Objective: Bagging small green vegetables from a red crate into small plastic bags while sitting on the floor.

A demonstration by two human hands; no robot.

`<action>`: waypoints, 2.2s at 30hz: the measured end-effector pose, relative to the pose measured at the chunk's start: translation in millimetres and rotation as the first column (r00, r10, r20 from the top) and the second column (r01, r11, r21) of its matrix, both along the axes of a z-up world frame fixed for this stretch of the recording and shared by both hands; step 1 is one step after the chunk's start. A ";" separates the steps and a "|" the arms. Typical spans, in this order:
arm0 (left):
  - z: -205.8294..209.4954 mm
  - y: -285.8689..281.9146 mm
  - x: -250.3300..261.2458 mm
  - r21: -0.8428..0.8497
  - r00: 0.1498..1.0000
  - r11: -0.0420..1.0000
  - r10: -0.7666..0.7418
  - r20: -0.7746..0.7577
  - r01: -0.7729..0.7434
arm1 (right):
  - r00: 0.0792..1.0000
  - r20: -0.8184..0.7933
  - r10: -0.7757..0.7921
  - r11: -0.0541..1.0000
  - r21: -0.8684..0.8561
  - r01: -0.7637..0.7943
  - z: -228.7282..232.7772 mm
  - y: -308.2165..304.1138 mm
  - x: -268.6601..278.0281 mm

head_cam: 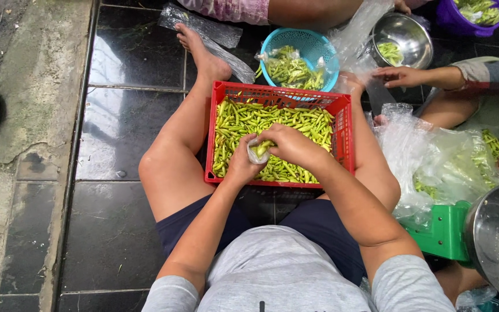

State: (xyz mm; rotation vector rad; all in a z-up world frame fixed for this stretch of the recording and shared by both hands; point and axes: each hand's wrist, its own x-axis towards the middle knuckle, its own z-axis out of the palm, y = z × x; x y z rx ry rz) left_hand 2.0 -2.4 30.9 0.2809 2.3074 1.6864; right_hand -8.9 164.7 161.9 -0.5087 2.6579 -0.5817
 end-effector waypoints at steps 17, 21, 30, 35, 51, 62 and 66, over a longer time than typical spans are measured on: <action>-47.6 12.6 2.3 0.258 0.970 0.966 0.089 -0.227 -0.028 | 0.992 0.029 0.123 0.991 -0.050 -0.122 32.5 -27.6 4.2; -32.7 9.0 10.5 0.326 0.971 0.944 0.124 -0.204 -0.052 | 0.999 0.009 0.045 0.993 -0.112 -0.044 33.3 -26.3 5.0; -29.5 8.0 6.4 0.252 0.986 0.966 0.097 -0.139 -0.059 | 0.936 -0.305 0.178 0.967 0.228 -0.110 -53.2 -11.9 22.1; -40.5 5.8 3.6 0.206 0.942 0.978 0.072 -0.327 -0.003 | 0.979 -0.173 -0.110 0.993 0.031 0.117 -46.9 19.1 -1.8; -19.4 6.5 -8.9 -0.032 0.979 0.999 0.025 0.201 -0.019 | 0.828 0.458 -0.325 0.945 0.178 0.273 -176.0 57.8 5.1; -84.2 11.3 -21.1 0.130 0.980 0.987 -0.113 0.163 0.092 | 0.894 0.373 -0.248 0.966 0.169 0.198 -207.0 55.1 10.8; -77.3 9.6 -20.0 0.060 0.983 0.996 -0.077 0.167 0.067 | 0.929 0.302 -0.213 0.973 0.157 0.172 -200.5 55.2 9.2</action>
